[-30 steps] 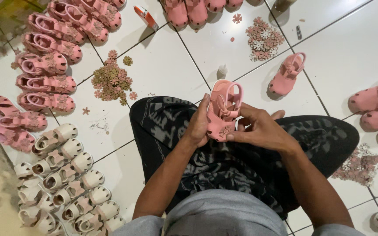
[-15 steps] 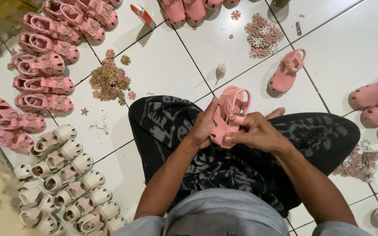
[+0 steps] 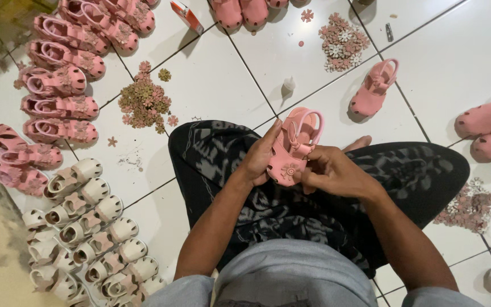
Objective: The person sits on a tiled floor surrounded by children's sandals and decorative flower pieces. The person holds a pink sandal, squeezes glue from a small bottle onto its toe area, picks a fabric flower applique, presses it onto the glued spot, and sets the finished sandal aside with the others.
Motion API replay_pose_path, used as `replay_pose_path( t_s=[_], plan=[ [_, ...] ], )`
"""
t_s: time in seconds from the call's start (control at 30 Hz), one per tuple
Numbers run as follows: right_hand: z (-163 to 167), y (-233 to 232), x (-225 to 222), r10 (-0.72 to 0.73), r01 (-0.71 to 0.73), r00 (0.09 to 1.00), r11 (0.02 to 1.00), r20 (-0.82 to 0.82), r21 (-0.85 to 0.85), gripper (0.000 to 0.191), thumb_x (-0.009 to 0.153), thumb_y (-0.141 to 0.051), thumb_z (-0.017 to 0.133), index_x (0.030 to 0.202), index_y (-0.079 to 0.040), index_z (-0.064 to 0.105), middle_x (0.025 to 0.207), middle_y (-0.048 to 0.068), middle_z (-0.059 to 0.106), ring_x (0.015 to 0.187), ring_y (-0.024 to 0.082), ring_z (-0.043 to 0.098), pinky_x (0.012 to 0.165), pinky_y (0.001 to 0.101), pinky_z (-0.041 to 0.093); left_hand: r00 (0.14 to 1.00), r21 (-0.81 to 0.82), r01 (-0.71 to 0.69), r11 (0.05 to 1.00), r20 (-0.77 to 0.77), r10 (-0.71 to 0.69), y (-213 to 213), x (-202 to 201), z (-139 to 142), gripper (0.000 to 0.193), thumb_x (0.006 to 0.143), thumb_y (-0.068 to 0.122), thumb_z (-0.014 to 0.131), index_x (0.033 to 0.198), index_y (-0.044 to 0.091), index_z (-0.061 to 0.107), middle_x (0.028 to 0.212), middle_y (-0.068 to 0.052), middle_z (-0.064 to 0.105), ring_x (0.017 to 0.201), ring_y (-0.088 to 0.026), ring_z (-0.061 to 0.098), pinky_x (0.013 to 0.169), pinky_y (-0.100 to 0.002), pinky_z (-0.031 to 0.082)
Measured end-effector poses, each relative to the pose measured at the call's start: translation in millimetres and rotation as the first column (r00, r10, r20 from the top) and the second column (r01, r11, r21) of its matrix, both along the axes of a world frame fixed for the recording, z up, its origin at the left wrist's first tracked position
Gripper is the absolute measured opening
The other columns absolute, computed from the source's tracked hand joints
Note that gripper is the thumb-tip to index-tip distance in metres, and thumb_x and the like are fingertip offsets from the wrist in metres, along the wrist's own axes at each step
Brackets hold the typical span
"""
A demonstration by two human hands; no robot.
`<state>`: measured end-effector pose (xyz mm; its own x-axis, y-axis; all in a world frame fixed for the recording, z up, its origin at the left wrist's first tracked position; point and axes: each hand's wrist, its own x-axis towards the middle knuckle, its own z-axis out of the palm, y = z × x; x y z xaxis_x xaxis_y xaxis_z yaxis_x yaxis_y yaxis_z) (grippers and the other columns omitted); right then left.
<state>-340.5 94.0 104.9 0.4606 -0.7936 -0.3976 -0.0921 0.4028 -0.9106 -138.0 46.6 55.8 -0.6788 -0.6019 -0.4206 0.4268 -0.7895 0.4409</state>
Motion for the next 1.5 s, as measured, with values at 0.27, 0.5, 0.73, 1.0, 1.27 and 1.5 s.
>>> replay_pose_path(
  t_s=[0.27,0.5,0.73,1.0,1.27,1.5],
  plan=[
    [-12,3,4,-0.030,0.030,1.000,1.000,-0.005,0.000,0.021,0.088,-0.016,0.073,0.102,-0.001,0.073,0.068,0.001,0.069,0.057,0.008,0.064,0.048,0.0229,0.049,0.997,-0.054,0.005,0.999,0.075,-0.001,3,0,-8,0.064,0.111,0.053,0.036,0.143,0.000,0.051,0.125,-0.016,0.066,0.107,-0.023,0.069,0.090,-0.037,0.061],
    [-21,5,12,-0.081,0.081,0.996,0.997,-0.024,-0.018,0.024,0.090,-0.023,0.077,0.101,-0.002,0.078,0.069,0.001,0.068,0.056,0.008,0.058,0.048,0.0236,0.046,0.993,-0.089,0.003,0.996,0.119,0.007,6,2,-19,0.065,0.110,0.054,0.036,0.142,0.000,0.052,0.125,-0.014,0.067,0.107,-0.021,0.068,0.093,-0.035,0.060],
    [-27,-2,1,-0.069,0.068,0.996,0.997,0.062,0.025,0.024,0.090,-0.017,0.078,0.107,0.000,0.074,0.092,0.003,0.069,0.070,0.010,0.069,0.059,0.0248,0.055,0.983,-0.016,-0.034,0.999,0.179,0.037,4,11,-27,0.066,0.108,0.054,0.037,0.142,-0.001,0.052,0.127,-0.014,0.067,0.109,-0.022,0.068,0.094,-0.036,0.058],
    [-81,-69,-32,-0.484,0.324,0.791,0.850,-0.373,-0.416,0.049,0.093,-0.025,0.080,0.132,0.000,0.063,0.128,0.014,0.067,0.108,0.021,0.070,0.085,0.0345,0.060,0.941,-0.138,-0.290,0.947,0.136,0.309,-3,46,-18,0.058,0.111,0.050,0.031,0.147,0.006,0.047,0.133,-0.011,0.062,0.120,-0.021,0.063,0.101,-0.039,0.056],
    [-125,-149,42,-0.571,0.164,0.680,0.731,-0.461,-0.663,0.037,0.088,-0.016,0.079,0.117,0.001,0.065,0.113,0.021,0.067,0.102,0.033,0.065,0.086,0.0443,0.053,0.934,-0.172,-0.347,0.922,0.027,0.356,-2,82,6,0.051,0.111,0.041,0.050,0.148,0.006,0.042,0.139,-0.011,0.058,0.130,-0.023,0.059,0.111,-0.042,0.050],
    [-109,-125,53,-0.470,0.230,0.765,0.838,-0.440,-0.494,0.035,0.092,-0.019,0.082,0.104,0.009,0.065,0.090,0.016,0.071,0.084,0.023,0.067,0.075,0.0367,0.055,0.872,-0.230,-0.417,0.879,0.171,0.459,7,127,23,0.061,0.101,0.043,0.057,0.149,0.013,0.037,0.140,-0.009,0.054,0.131,-0.022,0.056,0.110,-0.044,0.050]
  ],
)
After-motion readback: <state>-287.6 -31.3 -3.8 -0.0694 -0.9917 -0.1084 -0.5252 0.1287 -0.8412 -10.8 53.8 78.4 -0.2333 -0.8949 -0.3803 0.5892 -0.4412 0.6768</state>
